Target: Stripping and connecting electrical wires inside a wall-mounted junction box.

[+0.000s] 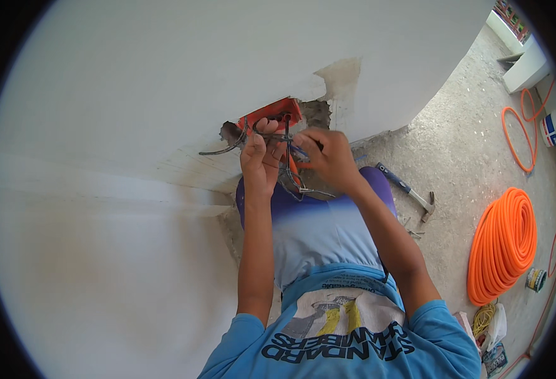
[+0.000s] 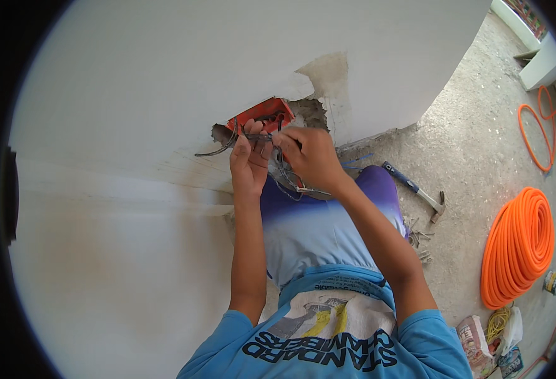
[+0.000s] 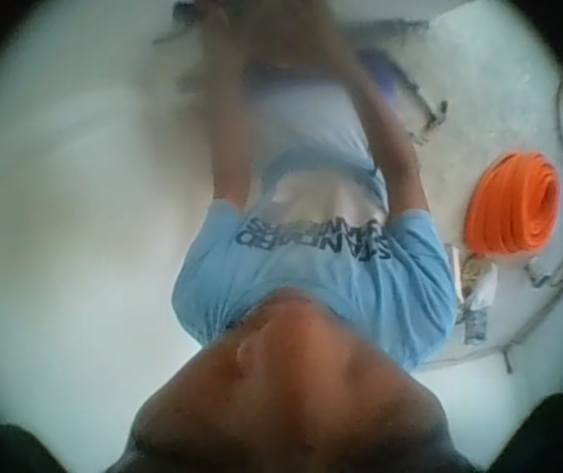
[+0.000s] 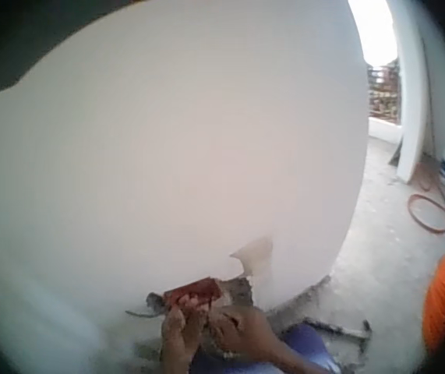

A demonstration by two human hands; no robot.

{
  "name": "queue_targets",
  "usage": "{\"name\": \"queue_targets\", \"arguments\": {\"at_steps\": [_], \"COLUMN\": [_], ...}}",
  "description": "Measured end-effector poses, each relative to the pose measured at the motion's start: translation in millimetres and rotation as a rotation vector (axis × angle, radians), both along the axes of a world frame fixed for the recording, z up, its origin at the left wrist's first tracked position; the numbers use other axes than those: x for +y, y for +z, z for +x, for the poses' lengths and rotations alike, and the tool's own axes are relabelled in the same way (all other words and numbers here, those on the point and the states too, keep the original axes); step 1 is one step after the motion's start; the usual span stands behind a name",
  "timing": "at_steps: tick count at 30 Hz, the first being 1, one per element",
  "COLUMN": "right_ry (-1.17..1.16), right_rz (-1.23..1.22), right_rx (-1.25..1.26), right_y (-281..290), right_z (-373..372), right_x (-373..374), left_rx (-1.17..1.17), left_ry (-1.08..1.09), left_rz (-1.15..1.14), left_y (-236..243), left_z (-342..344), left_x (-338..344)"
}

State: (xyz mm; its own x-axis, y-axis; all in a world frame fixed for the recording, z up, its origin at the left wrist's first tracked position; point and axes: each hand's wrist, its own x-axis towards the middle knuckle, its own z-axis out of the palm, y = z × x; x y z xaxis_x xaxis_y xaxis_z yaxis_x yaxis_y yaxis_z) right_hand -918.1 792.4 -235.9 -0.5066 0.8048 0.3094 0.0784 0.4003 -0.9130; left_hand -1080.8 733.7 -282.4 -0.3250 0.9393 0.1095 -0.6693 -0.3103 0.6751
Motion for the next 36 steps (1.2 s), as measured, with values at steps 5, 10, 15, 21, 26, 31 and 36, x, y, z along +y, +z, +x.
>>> {"name": "queue_targets", "arguments": {"at_steps": [5, 10, 15, 21, 26, 31, 36], "right_ry": [-0.138, -0.349, -0.371, -0.364, -0.185, 0.016, -0.017], "right_rz": [0.256, 0.222, 0.102, -0.084, -0.401, -0.346, -0.170], "right_rx": [0.108, 0.256, 0.302, 0.391, 0.371, 0.248, 0.306], "right_y": [-16.7, -47.2, -65.7, -98.7, -87.3, -80.2, -50.5], "right_z": [-31.0, -48.4, -48.6, -73.4, -62.9, -36.1, -9.6], "right_x": [64.1, 51.1, 35.1, 33.2, 35.7, 39.6, 23.4], "left_rx": [-0.147, -0.064, 0.023, 0.160, 0.083, 0.156, 0.141], "left_ry": [0.126, 0.374, 0.587, 0.620, 0.312, 0.322, 0.425], "left_rz": [0.014, -0.155, -0.287, -0.378, -0.138, -0.010, -0.251], "left_y": [-3.6, -5.9, 4.4, 9.1, 12.5, -1.5, 7.6], "left_z": [6.1, 9.6, 18.7, 17.9, 6.5, 7.7, 17.4], "left_x": [11.2, 30.0, 37.2, 50.5, 32.1, 28.8, 36.3]}}
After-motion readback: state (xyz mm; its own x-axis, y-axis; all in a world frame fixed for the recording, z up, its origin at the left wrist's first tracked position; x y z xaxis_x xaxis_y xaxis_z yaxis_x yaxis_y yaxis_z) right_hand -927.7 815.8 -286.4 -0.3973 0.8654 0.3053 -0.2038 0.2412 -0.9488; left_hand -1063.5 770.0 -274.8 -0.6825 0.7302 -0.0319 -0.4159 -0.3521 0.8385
